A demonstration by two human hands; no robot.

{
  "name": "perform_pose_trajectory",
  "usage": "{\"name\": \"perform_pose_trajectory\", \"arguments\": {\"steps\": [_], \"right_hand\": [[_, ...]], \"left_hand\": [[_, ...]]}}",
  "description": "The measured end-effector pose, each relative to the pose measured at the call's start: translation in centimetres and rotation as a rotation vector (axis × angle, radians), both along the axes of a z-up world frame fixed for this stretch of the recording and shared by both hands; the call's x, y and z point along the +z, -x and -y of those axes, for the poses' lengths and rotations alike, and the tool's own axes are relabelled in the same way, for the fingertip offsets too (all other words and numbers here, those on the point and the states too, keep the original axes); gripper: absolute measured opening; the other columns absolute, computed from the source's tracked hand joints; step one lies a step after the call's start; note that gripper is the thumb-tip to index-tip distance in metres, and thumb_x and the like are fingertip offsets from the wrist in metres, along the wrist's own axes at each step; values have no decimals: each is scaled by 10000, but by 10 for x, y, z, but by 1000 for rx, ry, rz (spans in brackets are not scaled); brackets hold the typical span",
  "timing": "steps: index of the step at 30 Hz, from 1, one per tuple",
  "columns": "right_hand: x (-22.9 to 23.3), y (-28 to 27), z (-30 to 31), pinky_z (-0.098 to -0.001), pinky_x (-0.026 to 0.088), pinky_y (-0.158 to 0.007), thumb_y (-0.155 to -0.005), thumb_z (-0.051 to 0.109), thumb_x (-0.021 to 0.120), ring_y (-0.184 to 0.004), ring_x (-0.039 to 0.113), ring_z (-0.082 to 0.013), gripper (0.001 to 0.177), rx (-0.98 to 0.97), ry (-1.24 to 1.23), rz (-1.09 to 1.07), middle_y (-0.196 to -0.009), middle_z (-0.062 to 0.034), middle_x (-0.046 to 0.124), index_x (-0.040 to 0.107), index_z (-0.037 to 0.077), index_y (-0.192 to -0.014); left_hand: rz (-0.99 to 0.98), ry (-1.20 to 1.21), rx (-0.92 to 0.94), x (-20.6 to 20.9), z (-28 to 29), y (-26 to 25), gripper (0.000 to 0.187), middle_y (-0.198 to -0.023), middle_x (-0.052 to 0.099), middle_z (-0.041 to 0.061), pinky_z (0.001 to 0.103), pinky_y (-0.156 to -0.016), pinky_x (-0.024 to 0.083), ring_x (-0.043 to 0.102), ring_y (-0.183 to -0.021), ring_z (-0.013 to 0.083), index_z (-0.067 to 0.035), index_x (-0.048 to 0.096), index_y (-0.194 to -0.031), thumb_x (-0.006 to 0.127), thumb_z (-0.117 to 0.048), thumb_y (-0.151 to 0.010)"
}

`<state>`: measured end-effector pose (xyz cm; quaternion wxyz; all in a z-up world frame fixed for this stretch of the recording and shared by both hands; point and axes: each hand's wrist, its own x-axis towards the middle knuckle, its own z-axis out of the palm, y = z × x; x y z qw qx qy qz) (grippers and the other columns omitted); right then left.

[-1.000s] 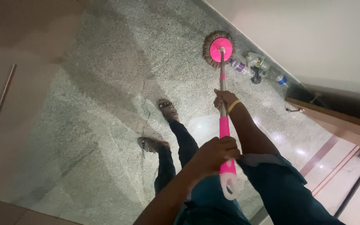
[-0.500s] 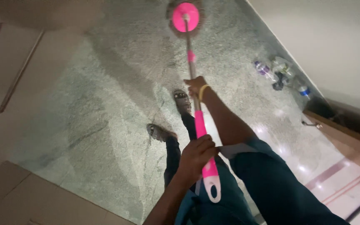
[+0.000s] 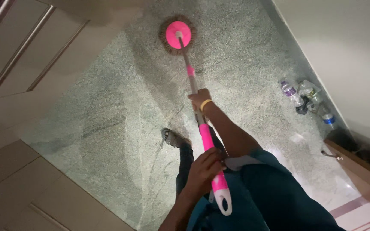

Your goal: Mopping the floor using a spin mop.

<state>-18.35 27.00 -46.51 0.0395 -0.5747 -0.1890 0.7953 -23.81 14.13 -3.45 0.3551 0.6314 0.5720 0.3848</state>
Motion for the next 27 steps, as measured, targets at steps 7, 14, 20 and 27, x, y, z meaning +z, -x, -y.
{"name": "perform_pose_trajectory", "arguments": {"steps": [7, 14, 20, 27], "right_hand": [[110, -76, -37, -388, 431, -364, -896, 239, 789, -411, 496, -186, 303, -34, -92, 316, -601, -80, 540, 567, 35, -865], [142, -170, -30, -365, 405, -394, -929, 170, 752, -424, 451, -176, 220, -469, 105, 459, -586, -46, 496, 584, 32, -961], [124, -206, -44, -386, 412, -421, -941, 190, 679, -423, 447, -207, 178, -525, 148, 458, -556, -55, 480, 547, 73, -960], [35, -179, -114, -380, 424, -446, -946, 104, 633, -457, 494, -224, 194, -712, 108, 272, -578, -83, 513, 507, 56, -807]], "left_hand": [[69, -13, -204, -4, -6, -12, 170, -1140, 664, 102, 432, -929, 555, 650, -1237, 338, -75, 649, -993, 704, -131, -842], [206, 7, -470, -3, -41, -10, 177, -1182, 665, 97, 414, -898, 563, 666, -1176, 301, -86, 643, -1028, 683, -150, -868], [341, 3, -506, -12, -82, 3, 210, -1212, 652, 145, 415, -940, 541, 640, -1210, 324, -70, 638, -1056, 649, -147, -861], [1077, 401, -225, -11, -148, 79, 220, -1037, 588, 114, 322, -966, 450, 564, -1011, 239, -15, 586, -973, 485, -203, -1029]]}}
